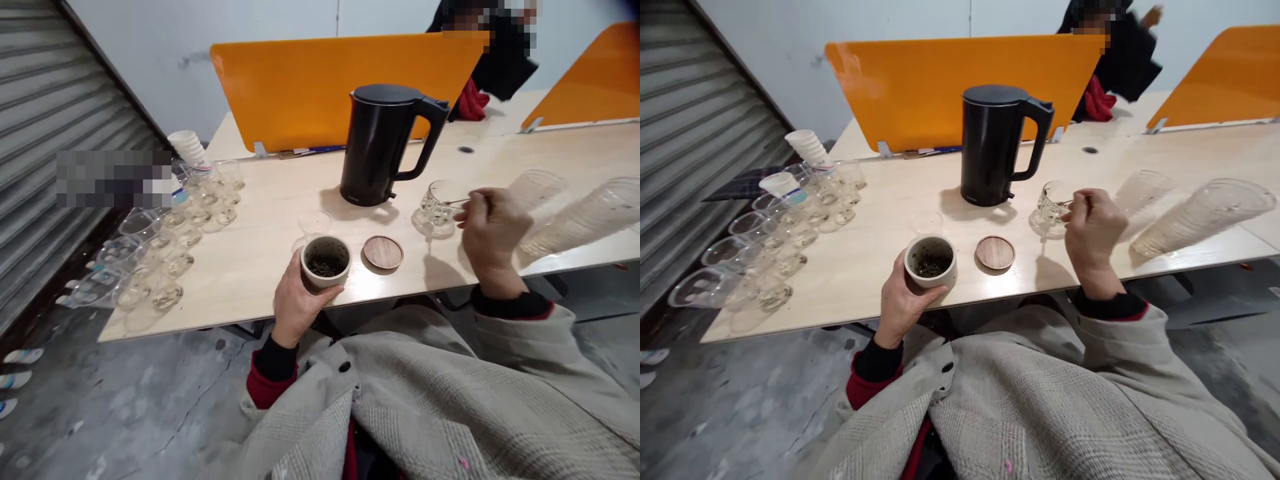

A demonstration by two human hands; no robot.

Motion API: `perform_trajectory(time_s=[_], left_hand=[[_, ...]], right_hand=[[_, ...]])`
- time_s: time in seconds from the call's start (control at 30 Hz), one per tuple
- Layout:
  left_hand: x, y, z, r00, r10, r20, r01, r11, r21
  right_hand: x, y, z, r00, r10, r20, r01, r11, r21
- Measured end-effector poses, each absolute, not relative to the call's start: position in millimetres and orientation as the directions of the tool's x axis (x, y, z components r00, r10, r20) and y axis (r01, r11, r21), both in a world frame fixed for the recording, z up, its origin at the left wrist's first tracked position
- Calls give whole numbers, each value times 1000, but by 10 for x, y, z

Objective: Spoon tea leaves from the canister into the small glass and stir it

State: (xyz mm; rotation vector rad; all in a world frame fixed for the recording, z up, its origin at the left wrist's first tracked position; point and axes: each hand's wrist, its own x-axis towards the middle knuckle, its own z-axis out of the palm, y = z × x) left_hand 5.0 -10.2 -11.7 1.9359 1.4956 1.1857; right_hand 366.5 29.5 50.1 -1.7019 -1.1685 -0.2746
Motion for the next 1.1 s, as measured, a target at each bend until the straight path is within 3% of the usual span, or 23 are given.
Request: perform_trajectory(time_s=[0.13,0.2,0.3,0.43,0.53,0.83,0.97,1.1], left_hand=[[47,-108,-109,60,933,356,573,-324,753],[44,-110,-109,66,933,352,573,-325,752],[42,-109,-118,68,932,355,569,-328,754],[46,-106,-133,64,925,376,565,-344,750],[52,-109,-130,64,931,359,573,-329,751],[69,-118,-124,51,943,330,593,-295,749],[62,-116,-129,58,938,341,588,-308,748],[56,-110,-142,69,925,374,582,-342,738]], right_hand=[[3312,-164,782,469,393,791,793,207,-573],[3051,-389,915,477,394,785,725,328,-605],[2683,-573,1003,390,579,716,574,455,-681],[2376,-488,883,-2,771,637,328,602,-728],[2254,-341,751,-156,800,579,306,597,-742],[2169,-158,698,-360,755,548,399,656,-641],[2166,-164,733,-319,822,472,327,563,-759],[2185,-175,719,-129,934,334,97,347,-933]])
